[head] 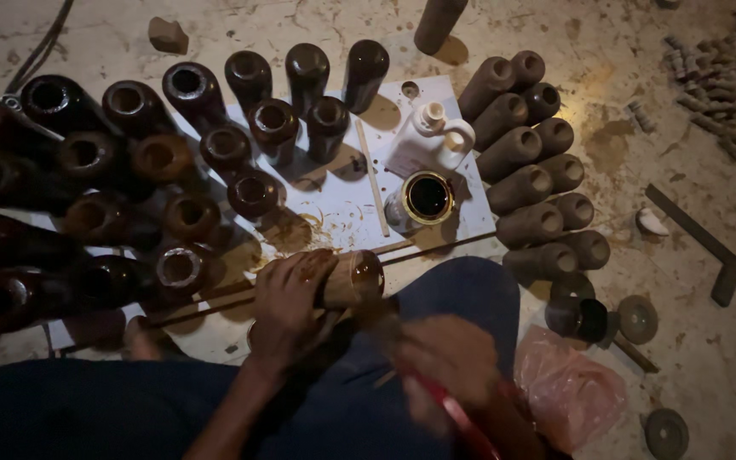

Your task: The person paints the exterior of small wooden objects using a brush and dark brown paint. They repeatedly dip the brush into a paint can, apply the paint to each object, and place the finished items on a white board among other painted pieces.

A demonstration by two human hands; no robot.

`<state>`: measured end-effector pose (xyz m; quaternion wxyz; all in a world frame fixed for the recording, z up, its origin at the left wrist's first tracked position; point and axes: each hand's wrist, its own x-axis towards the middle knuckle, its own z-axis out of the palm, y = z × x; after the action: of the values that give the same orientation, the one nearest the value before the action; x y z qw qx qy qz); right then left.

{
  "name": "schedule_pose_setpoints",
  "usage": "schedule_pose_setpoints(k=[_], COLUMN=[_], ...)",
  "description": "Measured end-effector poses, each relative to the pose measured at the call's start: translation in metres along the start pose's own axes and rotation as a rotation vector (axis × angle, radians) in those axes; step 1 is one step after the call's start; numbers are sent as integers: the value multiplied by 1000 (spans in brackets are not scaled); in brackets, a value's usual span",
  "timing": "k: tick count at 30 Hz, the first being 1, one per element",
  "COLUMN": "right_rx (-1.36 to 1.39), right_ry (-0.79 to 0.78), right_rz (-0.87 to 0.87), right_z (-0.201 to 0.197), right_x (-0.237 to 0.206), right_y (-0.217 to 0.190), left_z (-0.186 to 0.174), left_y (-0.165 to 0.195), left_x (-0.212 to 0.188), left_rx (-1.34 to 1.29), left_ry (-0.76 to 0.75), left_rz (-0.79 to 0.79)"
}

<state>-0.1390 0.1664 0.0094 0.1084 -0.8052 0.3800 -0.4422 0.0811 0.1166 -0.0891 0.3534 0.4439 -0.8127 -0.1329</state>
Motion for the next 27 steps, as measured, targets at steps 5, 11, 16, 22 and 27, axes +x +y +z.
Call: schedule_pose_setpoints(k=[5, 11, 16, 22, 27], right_rx=[52, 219, -63, -81, -73], right_ry=[208, 163, -85, 55, -157], right_rz=[82, 111, 61, -57, -176], right_z=[-7, 15, -16, 1, -15], right_x=[-3, -5, -9, -9, -6], right_y=[6, 22, -1, 18, 3], left_z=[5, 9, 6, 7, 15], left_y=[-3, -6, -4, -3, -2], left_x=[-7, -12, -10, -2, -4], left_rx=[9, 152, 54, -182, -357], left_ry=[-6, 46, 54, 54, 14], left_rz=[-14, 86, 28, -81, -315])
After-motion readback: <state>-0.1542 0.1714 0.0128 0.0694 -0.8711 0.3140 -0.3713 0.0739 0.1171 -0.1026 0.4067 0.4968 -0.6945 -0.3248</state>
